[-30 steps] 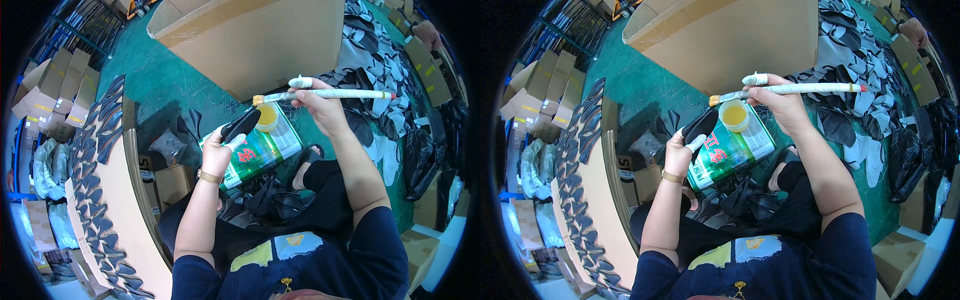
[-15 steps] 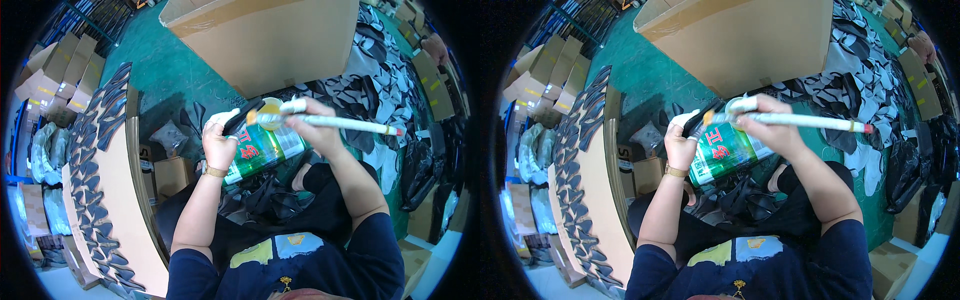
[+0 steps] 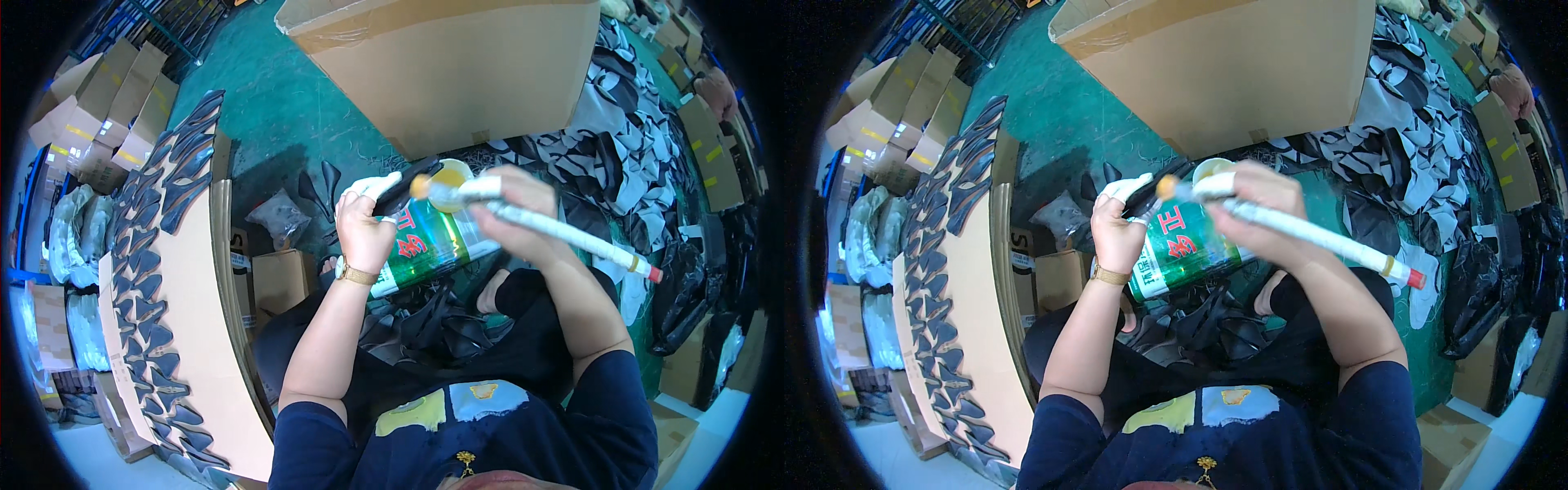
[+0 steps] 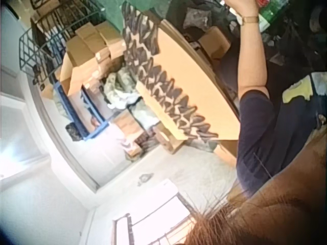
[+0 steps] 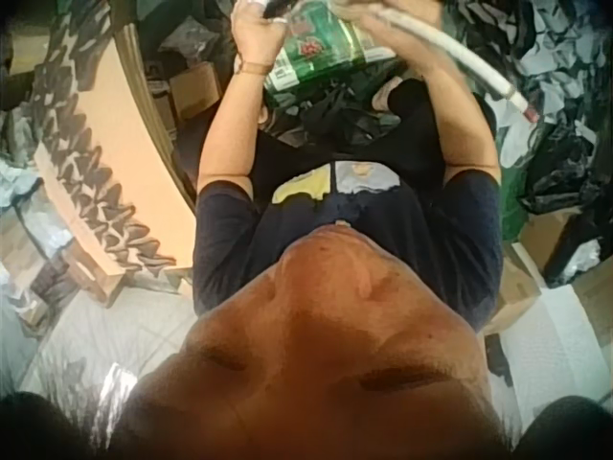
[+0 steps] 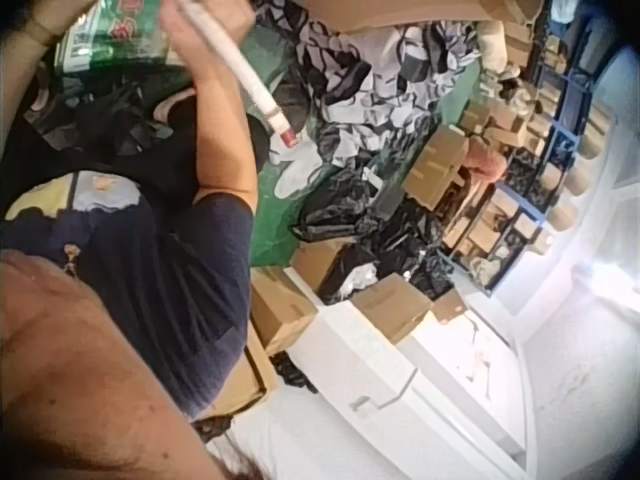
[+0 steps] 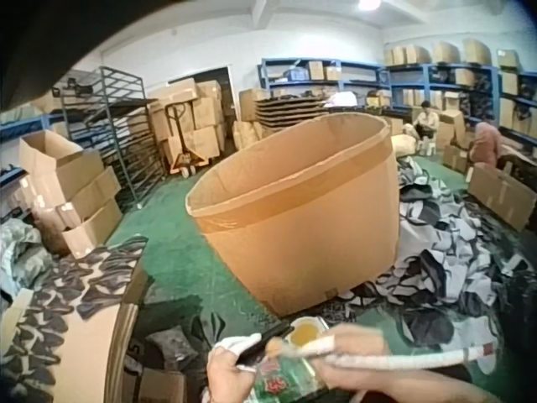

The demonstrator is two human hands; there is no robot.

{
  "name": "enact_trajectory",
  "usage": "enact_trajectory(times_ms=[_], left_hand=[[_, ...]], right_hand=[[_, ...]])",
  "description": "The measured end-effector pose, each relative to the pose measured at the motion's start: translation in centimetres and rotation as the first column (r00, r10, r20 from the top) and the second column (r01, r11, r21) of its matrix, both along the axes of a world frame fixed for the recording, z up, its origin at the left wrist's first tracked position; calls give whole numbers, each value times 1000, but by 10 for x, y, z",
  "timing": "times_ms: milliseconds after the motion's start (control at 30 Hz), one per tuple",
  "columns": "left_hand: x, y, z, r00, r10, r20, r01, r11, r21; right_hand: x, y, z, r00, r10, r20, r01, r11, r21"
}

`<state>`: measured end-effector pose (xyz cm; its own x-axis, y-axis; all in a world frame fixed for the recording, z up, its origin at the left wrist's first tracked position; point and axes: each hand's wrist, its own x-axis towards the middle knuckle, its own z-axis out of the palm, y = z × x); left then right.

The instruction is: The person dips a brush into glue and applies the adhesive along the edges of bicycle seat components by hand.

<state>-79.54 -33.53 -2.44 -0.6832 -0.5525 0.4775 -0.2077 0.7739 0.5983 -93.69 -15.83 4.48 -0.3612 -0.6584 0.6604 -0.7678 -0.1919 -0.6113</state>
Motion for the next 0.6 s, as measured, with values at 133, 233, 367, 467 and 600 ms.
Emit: enact_trajectory(times_ms=[133, 233, 367, 467, 600], left_hand=[[-1, -2, -1, 988, -56, -144, 74, 989, 126], [-2, -1, 0, 979, -94, -178, 134, 965, 225], [-2, 2, 3, 976, -63, -210, 131, 934, 331], [-4, -2, -6, 962, -93, -257, 197, 888, 417], [-2, -2, -1, 941, -61, -332, 307, 562, 768]], right_hand=[[-30, 12, -5, 933, -117, 340, 120, 993, 12], [-31, 16, -13, 703, 68, 708, 22, 993, -117], [-38, 15, -14, 688, -60, 723, -73, 986, 151], [-37, 14, -12, 607, 54, 793, -23, 998, -50], [-35, 8, -18, 678, -5, 735, -150, 978, 145]])
